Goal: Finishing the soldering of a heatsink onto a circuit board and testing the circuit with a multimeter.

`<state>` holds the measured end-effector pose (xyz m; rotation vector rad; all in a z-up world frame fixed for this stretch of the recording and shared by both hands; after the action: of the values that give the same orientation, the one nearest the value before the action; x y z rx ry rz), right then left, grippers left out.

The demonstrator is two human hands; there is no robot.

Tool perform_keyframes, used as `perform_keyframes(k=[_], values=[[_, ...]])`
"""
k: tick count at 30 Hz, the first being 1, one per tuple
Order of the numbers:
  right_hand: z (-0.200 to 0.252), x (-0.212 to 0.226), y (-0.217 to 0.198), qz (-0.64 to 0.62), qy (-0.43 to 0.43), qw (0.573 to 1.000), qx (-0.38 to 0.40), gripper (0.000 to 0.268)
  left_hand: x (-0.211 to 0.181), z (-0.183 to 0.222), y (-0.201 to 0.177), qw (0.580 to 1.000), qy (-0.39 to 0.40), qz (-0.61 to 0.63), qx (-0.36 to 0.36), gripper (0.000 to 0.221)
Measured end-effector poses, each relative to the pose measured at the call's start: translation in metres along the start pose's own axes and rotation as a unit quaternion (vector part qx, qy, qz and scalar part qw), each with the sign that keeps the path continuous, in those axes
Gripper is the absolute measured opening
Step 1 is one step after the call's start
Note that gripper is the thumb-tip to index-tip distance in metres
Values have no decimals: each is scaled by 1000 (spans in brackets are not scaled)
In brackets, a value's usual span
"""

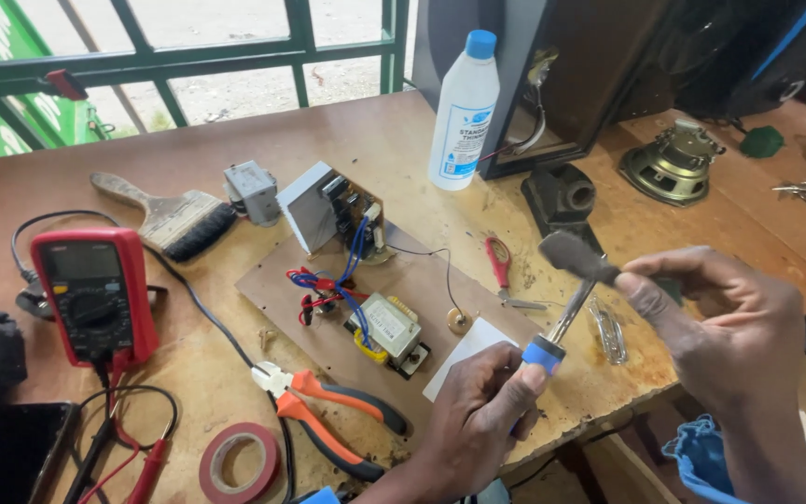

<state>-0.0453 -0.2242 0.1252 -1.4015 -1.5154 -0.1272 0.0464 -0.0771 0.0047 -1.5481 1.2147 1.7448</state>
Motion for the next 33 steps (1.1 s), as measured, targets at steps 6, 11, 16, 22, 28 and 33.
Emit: perform_keyframes(k=[6, 11, 16, 22, 28, 33], values=[[-4, -9, -15, -1, -82, 992, -92, 12, 2, 0, 1, 1000, -13, 16, 22, 45], [-2, 8, 1, -40, -137, 989, -25, 15, 6, 2, -3, 999, -32, 23, 3, 53], [-3, 11, 12, -71, -109, 991, -15, 14, 5, 4, -3, 996, -6, 88, 22, 45], [-5, 29, 17, -62, -145, 987, -22, 14, -12, 15, 9, 981, 18, 179, 79, 35], [1, 55, 28, -63, -186, 980, -21, 15, -16, 38, -12, 984, -21, 172, 46, 36], [11, 72, 40, -95, -207, 974, 9, 16, -10, 53, -19, 976, -32, 216, 24, 46]])
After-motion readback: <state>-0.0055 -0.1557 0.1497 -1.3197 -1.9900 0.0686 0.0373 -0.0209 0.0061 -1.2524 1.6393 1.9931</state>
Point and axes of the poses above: each hand's wrist, its own z-axis away from the middle knuckle, its own y-axis out of the palm, x = y × z, the point moved 9 cm from there along -z, towards the middle knuckle, and after that the axes turned 3 degrees about -z, right-handed, at the moved point
